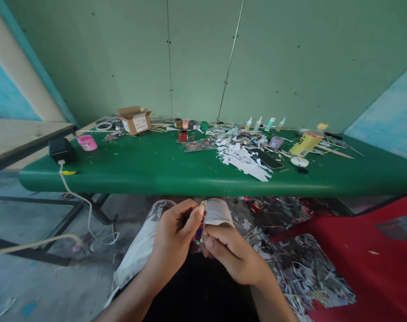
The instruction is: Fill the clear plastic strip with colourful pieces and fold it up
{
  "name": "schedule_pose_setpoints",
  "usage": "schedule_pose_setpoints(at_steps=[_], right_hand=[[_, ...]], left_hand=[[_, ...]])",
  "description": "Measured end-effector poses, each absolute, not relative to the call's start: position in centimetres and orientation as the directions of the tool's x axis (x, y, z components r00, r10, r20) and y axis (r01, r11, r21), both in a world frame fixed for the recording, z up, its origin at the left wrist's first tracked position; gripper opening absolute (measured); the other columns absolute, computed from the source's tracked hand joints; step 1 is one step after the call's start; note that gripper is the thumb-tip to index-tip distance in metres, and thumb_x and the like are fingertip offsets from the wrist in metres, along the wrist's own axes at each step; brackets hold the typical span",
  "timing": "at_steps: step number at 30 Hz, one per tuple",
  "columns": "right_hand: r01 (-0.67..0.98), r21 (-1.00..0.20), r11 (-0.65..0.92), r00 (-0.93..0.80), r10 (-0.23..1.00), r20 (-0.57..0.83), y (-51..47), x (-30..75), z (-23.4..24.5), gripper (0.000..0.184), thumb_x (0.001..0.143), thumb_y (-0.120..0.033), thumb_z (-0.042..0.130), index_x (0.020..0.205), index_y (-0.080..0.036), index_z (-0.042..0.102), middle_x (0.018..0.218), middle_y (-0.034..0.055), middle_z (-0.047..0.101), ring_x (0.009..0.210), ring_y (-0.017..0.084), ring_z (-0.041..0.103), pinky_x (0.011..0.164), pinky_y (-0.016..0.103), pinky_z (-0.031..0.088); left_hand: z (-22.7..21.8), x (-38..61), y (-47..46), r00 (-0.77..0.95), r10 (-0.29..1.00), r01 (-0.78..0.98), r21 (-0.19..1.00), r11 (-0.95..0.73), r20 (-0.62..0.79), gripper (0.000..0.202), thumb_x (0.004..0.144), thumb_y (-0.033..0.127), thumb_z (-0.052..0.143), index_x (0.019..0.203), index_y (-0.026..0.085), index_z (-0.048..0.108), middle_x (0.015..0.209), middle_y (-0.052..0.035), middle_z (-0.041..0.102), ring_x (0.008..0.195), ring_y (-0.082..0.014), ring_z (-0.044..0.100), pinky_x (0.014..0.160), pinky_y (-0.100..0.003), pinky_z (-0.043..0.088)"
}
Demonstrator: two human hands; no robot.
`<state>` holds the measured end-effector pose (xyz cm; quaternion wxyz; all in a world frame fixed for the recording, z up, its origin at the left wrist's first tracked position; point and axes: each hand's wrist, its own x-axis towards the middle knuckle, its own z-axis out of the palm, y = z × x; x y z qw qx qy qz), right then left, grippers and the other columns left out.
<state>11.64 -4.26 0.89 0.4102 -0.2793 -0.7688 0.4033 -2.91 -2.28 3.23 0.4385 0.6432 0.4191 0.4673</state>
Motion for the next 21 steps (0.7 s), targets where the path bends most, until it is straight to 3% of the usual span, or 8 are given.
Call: schedule_pose_setpoints(at_steps=[6,10,13,17,21], right_hand=[[0.111,-0.847,0.520,-0.589,0.721,0.366,-3.5,11.0,0.3,0.030,0.096,-0.031,0.038,0.071,-0.020,0.050,0.059,-0.0025,0.048,0.052,0.010,0.044,0.052,0.025,0.034],[0.160,-0.865,0.476,-0.377,0.839,0.392,-2.7,10.9,-0.6,0.030,0.097,-0.029,0.038,0.070,-0.020,0.048,0.060,-0.0028,0.046,0.054,0.011,0.043,0.053,0.025,0.033],[0.093,-0.886,0.455,-0.156,0.885,0.439,-2.7,10.9,-0.9,0.031,0.099,-0.033,0.038,0.073,-0.020,0.049,0.062,-0.0034,0.044,0.056,0.010,0.041,0.054,0.024,0.032],[-0.009,-0.897,0.441,-0.078,0.894,0.440,-3.3,10.4,-0.7,0.027,0.098,-0.037,0.042,0.081,-0.020,0.055,0.058,-0.0060,0.039,0.050,0.008,0.034,0.049,0.022,0.028],[-0.088,-0.900,0.427,-0.027,0.902,0.431,-3.8,9.7,-0.6,0.031,0.098,-0.039,0.042,0.075,-0.020,0.051,0.058,-0.0064,0.037,0.049,0.008,0.031,0.047,0.022,0.026]], left_hand=[[2.9,-3.4,-0.8,0.055,0.974,0.100,0.970,-0.223,0.219,0.030,0.087,0.036,0.051,0.062,0.018,0.051,0.047,0.0082,0.035,0.038,-0.0052,0.033,0.033,-0.015,0.030],[2.5,-3.9,-0.5,0.024,0.972,0.037,0.971,-0.236,0.235,0.029,0.086,0.035,0.054,0.062,0.019,0.052,0.046,0.0084,0.036,0.036,-0.0049,0.033,0.032,-0.015,0.032],[2.7,-3.7,-1.1,0.057,0.964,0.015,0.965,-0.262,0.261,0.031,0.086,0.033,0.054,0.059,0.019,0.050,0.045,0.0082,0.036,0.035,-0.0047,0.035,0.032,-0.015,0.031],[3.2,-3.1,-2.1,0.156,0.955,0.011,0.966,-0.259,0.254,0.032,0.087,0.031,0.051,0.057,0.019,0.047,0.046,0.0077,0.037,0.037,-0.0047,0.036,0.034,-0.016,0.030],[3.2,-2.8,-2.4,0.184,0.946,0.030,0.961,-0.276,0.267,0.033,0.087,0.031,0.050,0.057,0.019,0.043,0.050,0.0069,0.036,0.044,-0.0052,0.033,0.040,-0.017,0.029]])
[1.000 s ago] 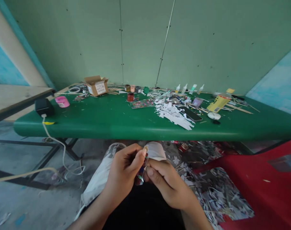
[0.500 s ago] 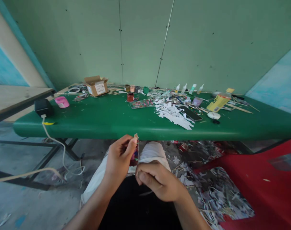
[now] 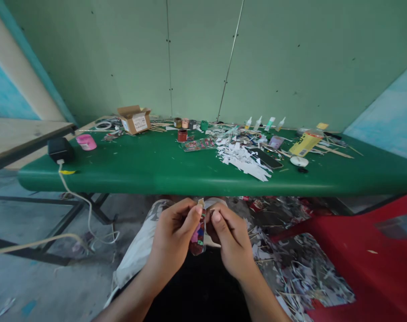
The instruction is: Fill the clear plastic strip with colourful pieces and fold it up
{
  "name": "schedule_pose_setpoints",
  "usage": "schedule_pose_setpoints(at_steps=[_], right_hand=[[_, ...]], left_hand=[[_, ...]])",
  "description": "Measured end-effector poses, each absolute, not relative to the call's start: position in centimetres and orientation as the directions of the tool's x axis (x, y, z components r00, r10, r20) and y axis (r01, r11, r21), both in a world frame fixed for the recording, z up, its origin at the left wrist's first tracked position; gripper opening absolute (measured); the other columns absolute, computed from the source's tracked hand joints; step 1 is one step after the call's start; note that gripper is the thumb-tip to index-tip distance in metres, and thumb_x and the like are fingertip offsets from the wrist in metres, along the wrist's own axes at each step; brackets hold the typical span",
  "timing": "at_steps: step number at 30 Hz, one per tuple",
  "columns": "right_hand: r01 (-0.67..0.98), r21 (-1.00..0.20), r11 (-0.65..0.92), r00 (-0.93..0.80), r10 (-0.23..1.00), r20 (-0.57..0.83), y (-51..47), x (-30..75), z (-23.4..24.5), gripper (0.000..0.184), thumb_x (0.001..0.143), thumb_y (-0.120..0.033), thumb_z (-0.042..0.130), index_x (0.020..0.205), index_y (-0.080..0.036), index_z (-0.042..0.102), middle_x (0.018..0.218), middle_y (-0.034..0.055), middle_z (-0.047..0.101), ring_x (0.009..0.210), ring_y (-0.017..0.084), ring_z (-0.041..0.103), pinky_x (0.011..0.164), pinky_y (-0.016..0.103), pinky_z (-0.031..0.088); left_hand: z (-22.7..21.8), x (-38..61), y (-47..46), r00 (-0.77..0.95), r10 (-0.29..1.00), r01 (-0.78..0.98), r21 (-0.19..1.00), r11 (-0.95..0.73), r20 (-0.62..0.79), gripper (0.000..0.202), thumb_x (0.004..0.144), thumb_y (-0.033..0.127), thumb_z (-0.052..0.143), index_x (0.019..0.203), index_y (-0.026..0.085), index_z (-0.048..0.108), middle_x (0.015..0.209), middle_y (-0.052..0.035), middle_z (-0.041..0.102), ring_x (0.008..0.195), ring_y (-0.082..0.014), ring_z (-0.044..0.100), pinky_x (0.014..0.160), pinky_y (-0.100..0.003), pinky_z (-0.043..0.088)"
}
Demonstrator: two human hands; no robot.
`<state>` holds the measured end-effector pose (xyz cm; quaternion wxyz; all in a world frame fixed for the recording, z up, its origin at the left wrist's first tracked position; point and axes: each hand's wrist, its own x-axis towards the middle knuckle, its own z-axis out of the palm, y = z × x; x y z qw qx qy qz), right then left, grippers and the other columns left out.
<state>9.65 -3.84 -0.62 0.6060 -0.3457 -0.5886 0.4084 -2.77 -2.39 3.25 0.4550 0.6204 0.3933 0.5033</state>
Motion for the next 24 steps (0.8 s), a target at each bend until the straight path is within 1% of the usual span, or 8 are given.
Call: schedule_pose_setpoints(at_steps=[4,10,17,20,24], right_hand=[[-0.089,-0.910,0.406,-0.042,0.911,0.410,-3.83,9.39,-0.59,0.036,0.097,-0.042,0.043,0.068,-0.020,0.045,0.058,-0.0059,0.036,0.049,0.008,0.030,0.045,0.022,0.025],[-0.024,-0.913,0.407,-0.028,0.913,0.407,-3.78,9.51,-0.25,0.038,0.097,-0.044,0.042,0.067,-0.021,0.042,0.057,-0.0057,0.034,0.049,0.009,0.029,0.045,0.022,0.025],[-0.007,-0.914,0.405,-0.039,0.913,0.405,-3.82,9.53,-0.34,0.038,0.098,-0.044,0.040,0.068,-0.021,0.041,0.058,-0.0061,0.034,0.049,0.009,0.030,0.046,0.022,0.026],[-0.035,-0.912,0.408,-0.068,0.910,0.410,-3.83,9.69,-0.28,0.038,0.098,-0.042,0.040,0.067,-0.021,0.041,0.057,-0.0059,0.035,0.050,0.009,0.031,0.046,0.022,0.026],[-0.118,-0.915,0.387,-0.126,0.908,0.400,-3.88,9.87,0.03,0.039,0.097,-0.043,0.041,0.065,-0.021,0.040,0.056,-0.0063,0.034,0.048,0.009,0.030,0.045,0.023,0.026]], left_hand=[[3.20,-2.83,-2.37,0.215,0.933,0.059,0.950,-0.307,0.289,0.031,0.086,0.029,0.049,0.058,0.019,0.042,0.054,0.0060,0.035,0.050,-0.0067,0.032,0.045,-0.019,0.029],[3.47,-2.96,-2.75,0.253,0.928,0.106,0.946,-0.307,0.273,0.032,0.088,0.030,0.047,0.059,0.019,0.040,0.057,0.0055,0.034,0.053,-0.0080,0.032,0.047,-0.021,0.028],[3.46,-2.92,-2.73,0.264,0.931,0.118,0.949,-0.291,0.253,0.032,0.089,0.031,0.046,0.060,0.019,0.041,0.056,0.0057,0.035,0.052,-0.0081,0.032,0.046,-0.021,0.028],[3.48,-2.82,-2.82,0.267,0.931,0.090,0.956,-0.280,0.247,0.032,0.090,0.032,0.046,0.061,0.019,0.041,0.056,0.0060,0.035,0.051,-0.0078,0.032,0.045,-0.020,0.029],[3.60,-2.76,-3.00,0.280,0.929,0.078,0.959,-0.273,0.242,0.032,0.090,0.032,0.045,0.061,0.020,0.042,0.055,0.0063,0.035,0.048,-0.0072,0.033,0.043,-0.020,0.029]])
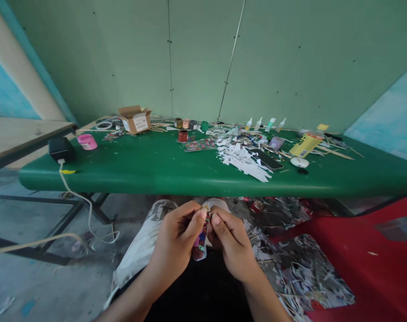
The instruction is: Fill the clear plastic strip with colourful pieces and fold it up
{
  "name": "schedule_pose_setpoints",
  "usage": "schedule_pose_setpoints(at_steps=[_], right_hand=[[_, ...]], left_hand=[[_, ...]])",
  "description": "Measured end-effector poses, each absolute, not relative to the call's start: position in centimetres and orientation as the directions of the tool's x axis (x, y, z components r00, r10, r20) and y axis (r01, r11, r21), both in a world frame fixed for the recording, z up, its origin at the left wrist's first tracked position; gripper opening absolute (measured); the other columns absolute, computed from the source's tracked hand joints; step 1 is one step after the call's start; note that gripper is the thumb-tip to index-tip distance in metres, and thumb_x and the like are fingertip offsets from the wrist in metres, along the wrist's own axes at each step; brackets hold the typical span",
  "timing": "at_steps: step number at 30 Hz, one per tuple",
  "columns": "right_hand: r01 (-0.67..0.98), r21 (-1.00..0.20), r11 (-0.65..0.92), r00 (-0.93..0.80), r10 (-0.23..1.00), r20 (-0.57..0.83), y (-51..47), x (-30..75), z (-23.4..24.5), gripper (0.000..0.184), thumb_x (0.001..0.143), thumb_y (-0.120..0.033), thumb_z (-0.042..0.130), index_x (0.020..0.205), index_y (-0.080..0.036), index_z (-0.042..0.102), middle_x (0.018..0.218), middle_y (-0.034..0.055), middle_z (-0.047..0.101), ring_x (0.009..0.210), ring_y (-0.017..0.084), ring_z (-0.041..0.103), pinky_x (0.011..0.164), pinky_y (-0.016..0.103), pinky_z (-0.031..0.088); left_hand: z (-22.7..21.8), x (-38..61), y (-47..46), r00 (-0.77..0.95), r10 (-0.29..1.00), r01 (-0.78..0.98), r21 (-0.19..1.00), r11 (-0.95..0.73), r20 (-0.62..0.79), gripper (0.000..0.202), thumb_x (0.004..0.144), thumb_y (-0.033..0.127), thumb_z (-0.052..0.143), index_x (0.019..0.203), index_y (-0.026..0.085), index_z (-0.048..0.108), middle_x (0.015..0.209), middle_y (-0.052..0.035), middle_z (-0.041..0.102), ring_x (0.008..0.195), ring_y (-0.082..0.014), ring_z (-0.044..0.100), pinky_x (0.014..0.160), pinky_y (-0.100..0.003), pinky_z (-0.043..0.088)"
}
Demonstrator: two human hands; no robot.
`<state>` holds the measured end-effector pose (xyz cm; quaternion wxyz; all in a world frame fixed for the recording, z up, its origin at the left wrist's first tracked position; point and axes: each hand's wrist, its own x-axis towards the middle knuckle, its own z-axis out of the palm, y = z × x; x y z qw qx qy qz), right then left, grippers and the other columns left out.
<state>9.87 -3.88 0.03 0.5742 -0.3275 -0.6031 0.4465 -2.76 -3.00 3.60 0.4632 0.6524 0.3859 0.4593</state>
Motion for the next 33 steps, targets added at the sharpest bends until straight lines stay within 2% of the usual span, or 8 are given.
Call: schedule_pose_setpoints(at_steps=[10,15,21,23,28,33], right_hand=[[-0.125,-0.908,0.399,-0.197,0.887,0.417,-4.0,10.0,0.3,0.042,0.098,-0.043,0.040,0.062,-0.021,0.042,0.054,-0.0052,0.036,0.047,0.009,0.031,0.044,0.024,0.025],[-0.131,-0.928,0.349,-0.245,0.896,0.371,-4.0,10.4,0.1,0.042,0.097,-0.045,0.040,0.063,-0.021,0.042,0.053,-0.0053,0.036,0.045,0.009,0.029,0.042,0.024,0.023],[-0.132,-0.934,0.333,-0.340,0.870,0.358,-4.3,10.0,0.2,0.040,0.097,-0.043,0.041,0.065,-0.020,0.045,0.054,-0.0050,0.037,0.047,0.009,0.032,0.045,0.024,0.025],[-0.136,-0.922,0.362,-0.288,0.876,0.387,-4.3,9.8,0.3,0.041,0.097,-0.043,0.041,0.064,-0.020,0.044,0.055,-0.0049,0.037,0.048,0.009,0.032,0.045,0.024,0.026],[-0.131,-0.904,0.406,-0.021,0.911,0.412,-4.0,10.1,0.0,0.040,0.097,-0.043,0.041,0.064,-0.021,0.043,0.052,-0.0061,0.033,0.044,0.009,0.029,0.043,0.023,0.023],[-0.069,-0.912,0.404,-0.035,0.913,0.407,-3.8,10.0,-0.6,0.039,0.097,-0.046,0.040,0.068,-0.021,0.042,0.058,-0.0054,0.035,0.047,0.009,0.027,0.043,0.023,0.023]], left_hand=[[3.7,-2.9,-3.1,0.258,0.937,0.111,0.956,-0.272,0.237,0.034,0.090,0.036,0.046,0.061,0.019,0.044,0.055,0.0048,0.038,0.048,-0.0076,0.037,0.041,-0.019,0.031],[3.3,-2.9,-3.0,0.248,0.942,0.083,0.964,-0.253,0.225,0.032,0.090,0.036,0.048,0.062,0.020,0.045,0.053,0.0056,0.037,0.045,-0.0074,0.037,0.040,-0.019,0.031],[3.0,-3.0,-2.4,0.190,0.936,0.097,0.943,-0.319,0.297,0.028,0.089,0.032,0.050,0.064,0.018,0.049,0.056,0.0055,0.039,0.048,-0.0065,0.036,0.042,-0.018,0.031],[3.1,-3.1,-2.3,0.177,0.939,0.103,0.943,-0.316,0.295,0.027,0.089,0.032,0.050,0.066,0.018,0.050,0.055,0.0060,0.038,0.047,-0.0064,0.035,0.042,-0.018,0.030],[3.3,-2.9,-2.8,0.198,0.943,0.110,0.950,-0.291,0.266,0.028,0.089,0.031,0.049,0.064,0.019,0.049,0.054,0.0062,0.038,0.046,-0.0071,0.036,0.042,-0.019,0.032],[3.3,-2.7,-2.7,0.237,0.920,0.098,0.934,-0.343,0.313,0.029,0.089,0.029,0.049,0.062,0.018,0.049,0.056,0.0045,0.041,0.052,-0.0080,0.038,0.046,-0.019,0.033]])
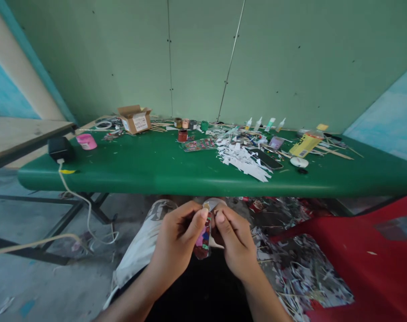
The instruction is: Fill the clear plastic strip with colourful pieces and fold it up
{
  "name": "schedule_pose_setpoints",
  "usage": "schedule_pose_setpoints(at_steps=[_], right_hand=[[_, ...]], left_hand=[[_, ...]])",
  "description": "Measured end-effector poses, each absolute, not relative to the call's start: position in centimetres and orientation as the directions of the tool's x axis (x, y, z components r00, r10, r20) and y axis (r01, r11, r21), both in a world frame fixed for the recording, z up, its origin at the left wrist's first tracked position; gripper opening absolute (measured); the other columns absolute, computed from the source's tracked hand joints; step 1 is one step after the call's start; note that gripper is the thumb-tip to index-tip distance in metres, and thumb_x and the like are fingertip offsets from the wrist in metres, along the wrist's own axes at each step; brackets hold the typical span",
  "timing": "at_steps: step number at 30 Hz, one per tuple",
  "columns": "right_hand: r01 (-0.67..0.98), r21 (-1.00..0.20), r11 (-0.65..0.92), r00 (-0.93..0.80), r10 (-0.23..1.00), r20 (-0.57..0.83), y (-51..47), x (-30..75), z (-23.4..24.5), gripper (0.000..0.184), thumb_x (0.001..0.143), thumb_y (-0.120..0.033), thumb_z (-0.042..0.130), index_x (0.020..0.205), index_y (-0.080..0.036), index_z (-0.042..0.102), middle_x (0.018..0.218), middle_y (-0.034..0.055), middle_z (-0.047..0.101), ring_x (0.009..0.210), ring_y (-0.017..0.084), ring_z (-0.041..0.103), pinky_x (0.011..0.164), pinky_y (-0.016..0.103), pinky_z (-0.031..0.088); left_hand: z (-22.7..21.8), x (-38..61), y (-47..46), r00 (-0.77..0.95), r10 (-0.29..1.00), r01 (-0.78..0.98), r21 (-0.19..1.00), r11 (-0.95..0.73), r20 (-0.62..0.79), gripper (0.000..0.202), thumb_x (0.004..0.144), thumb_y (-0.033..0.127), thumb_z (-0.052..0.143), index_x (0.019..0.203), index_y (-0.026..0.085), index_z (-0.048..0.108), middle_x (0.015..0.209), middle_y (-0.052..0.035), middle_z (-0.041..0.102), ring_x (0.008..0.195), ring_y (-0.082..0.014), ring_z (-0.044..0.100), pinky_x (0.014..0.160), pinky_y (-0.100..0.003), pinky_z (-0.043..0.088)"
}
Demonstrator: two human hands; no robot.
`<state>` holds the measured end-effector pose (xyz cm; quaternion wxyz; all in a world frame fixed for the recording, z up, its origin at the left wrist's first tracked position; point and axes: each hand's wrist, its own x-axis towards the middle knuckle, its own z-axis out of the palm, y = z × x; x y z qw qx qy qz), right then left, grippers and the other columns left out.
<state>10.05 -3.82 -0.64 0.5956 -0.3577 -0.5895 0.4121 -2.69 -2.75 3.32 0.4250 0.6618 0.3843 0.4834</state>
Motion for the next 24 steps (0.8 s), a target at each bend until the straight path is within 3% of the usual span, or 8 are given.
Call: schedule_pose_setpoints(at_steps=[17,24], right_hand=[[0.024,-0.896,0.444,-0.078,0.894,0.441,-3.94,10.01,-0.44,0.036,0.099,-0.039,0.038,0.068,-0.021,0.039,0.059,-0.0057,0.034,0.051,0.010,0.032,0.048,0.024,0.027],[-0.036,-0.897,0.440,-0.163,0.883,0.440,-4.15,10.27,-0.17,0.034,0.099,-0.037,0.039,0.069,-0.021,0.040,0.058,-0.0066,0.032,0.050,0.009,0.031,0.047,0.023,0.025]], left_hand=[[3.45,-2.65,-2.96,0.256,0.918,0.067,0.942,-0.330,0.304,0.031,0.089,0.028,0.047,0.060,0.019,0.042,0.056,0.0061,0.035,0.052,-0.0075,0.032,0.046,-0.020,0.029],[3.31,-2.65,-3.23,0.241,0.932,0.048,0.956,-0.289,0.270,0.031,0.090,0.030,0.046,0.061,0.019,0.043,0.053,0.0067,0.037,0.046,-0.0062,0.035,0.040,-0.017,0.030]])
